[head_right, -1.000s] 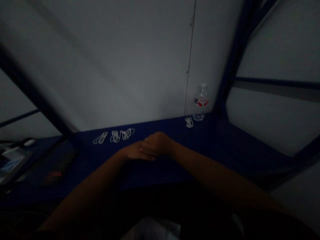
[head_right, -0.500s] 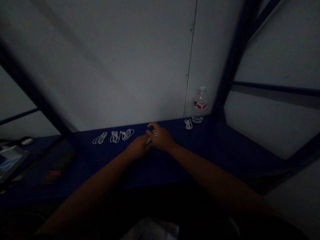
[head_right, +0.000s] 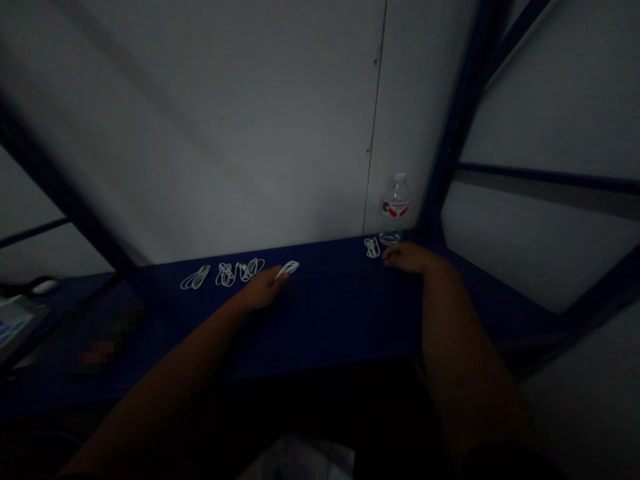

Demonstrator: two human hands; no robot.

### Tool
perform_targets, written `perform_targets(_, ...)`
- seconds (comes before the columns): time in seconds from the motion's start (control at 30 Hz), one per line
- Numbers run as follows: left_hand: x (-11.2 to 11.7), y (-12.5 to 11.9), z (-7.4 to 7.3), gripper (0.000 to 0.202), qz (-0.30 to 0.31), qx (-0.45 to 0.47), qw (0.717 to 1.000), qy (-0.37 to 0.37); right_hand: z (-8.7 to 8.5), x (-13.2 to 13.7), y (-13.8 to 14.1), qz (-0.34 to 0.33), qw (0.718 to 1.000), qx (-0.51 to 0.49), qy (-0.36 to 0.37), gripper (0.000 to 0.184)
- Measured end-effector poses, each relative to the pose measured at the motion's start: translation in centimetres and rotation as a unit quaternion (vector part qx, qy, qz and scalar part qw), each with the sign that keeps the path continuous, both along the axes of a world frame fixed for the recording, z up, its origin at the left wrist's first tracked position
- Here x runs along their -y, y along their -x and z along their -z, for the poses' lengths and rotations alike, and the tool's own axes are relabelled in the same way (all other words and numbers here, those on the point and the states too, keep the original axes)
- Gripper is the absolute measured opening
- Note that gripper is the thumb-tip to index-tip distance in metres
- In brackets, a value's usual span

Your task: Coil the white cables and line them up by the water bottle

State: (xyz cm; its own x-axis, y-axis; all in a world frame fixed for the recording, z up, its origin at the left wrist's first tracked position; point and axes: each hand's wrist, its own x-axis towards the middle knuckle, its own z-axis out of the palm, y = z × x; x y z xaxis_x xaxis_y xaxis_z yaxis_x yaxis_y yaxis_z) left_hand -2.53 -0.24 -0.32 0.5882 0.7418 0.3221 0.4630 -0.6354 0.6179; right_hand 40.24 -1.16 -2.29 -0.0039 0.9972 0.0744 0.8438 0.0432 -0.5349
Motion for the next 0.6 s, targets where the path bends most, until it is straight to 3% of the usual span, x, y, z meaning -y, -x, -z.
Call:
perform_targets(0.13, 0.2, -0.2, -0.2, 0.026, 0.023, -0.007, 1.0, 0.011, 1.6, -0.5, -1.0, -0.013, 0.998, -0.024, 0.049, 0.036)
perform_targets(0.33, 0.1, 0.0, -0.2, 0.024, 0.011, -0.015, 1.0, 0.024, 1.3, -1.0, 0.6, -0.063, 0.997, 0.002, 0.047, 0.016)
perform_targets(0.43, -0.1, 0.2, -0.1, 0.021, 0.013, -0.009, 0.999, 0.037, 0.7, -0.5, 0.1, -0.049, 0.998, 0.015, 0.021, 0.015)
perform_targets(0.53, 0.2, 0.0, -0.2, 0.02, 0.0, 0.035, 0.996, 0.077, -0.5, 0.2, -0.1, 0.067, 0.99, 0.048, -0.111, 0.021)
perform_targets(0.6, 0.5, -0.3, -0.1, 0.024, -0.014, 0.082, 0.987, 0.141, -1.4, 0.6, 0.8, 0.183, 0.945, 0.048, -0.267, 0.028)
